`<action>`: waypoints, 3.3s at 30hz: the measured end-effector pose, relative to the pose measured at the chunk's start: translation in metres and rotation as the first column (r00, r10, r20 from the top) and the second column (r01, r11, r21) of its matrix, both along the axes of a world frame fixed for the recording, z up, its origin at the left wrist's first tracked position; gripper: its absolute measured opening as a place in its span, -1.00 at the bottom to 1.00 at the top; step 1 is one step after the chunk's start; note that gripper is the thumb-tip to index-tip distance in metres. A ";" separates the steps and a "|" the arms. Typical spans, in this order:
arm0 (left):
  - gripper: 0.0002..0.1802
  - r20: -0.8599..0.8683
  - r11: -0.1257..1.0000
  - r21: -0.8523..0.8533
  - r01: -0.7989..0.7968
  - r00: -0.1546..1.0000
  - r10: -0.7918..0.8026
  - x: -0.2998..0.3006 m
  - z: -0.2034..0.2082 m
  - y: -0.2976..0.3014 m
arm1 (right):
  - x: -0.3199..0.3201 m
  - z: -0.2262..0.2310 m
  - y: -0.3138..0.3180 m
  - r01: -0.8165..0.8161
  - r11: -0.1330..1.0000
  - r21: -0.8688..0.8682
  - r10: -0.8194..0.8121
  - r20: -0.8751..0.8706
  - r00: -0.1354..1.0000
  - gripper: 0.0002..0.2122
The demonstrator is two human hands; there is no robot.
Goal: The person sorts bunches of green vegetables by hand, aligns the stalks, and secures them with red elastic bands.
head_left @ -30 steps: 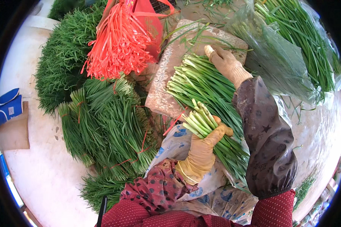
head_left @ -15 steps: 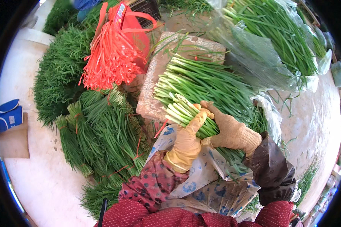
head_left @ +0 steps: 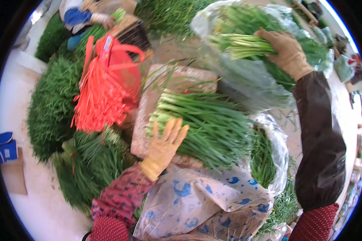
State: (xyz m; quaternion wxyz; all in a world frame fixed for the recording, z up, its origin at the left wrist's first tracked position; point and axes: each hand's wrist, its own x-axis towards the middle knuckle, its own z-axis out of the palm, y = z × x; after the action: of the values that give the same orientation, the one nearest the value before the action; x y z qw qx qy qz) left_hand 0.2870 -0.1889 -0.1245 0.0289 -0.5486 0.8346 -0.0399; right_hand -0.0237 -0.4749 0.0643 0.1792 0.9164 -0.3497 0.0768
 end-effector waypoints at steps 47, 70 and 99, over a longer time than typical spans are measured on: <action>-0.35 0.038 0.988 -0.150 -0.025 0.999 0.031 0.001 -0.068 -0.015 | 0.213 -0.224 0.092 0.096 0.813 0.575 0.049 -0.232 0.971 -0.62; -0.34 0.024 0.993 -0.078 -0.091 0.995 0.093 -0.003 -0.082 -0.020 | 0.219 -0.258 0.090 0.436 0.444 0.783 -0.629 -0.075 0.774 -0.63; -0.49 -0.447 0.973 -0.123 0.195 0.865 -0.230 0.088 -0.019 -0.007 | 0.195 -0.286 0.164 0.158 0.744 0.649 -0.604 0.553 0.574 -0.80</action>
State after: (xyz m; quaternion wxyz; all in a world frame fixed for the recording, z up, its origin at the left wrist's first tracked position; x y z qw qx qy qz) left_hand 0.3755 -0.1963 -0.1432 -0.1934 -0.4479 0.8711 0.0569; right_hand 0.1713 -0.3107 -0.2213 -0.2263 0.7119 -0.5953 0.2959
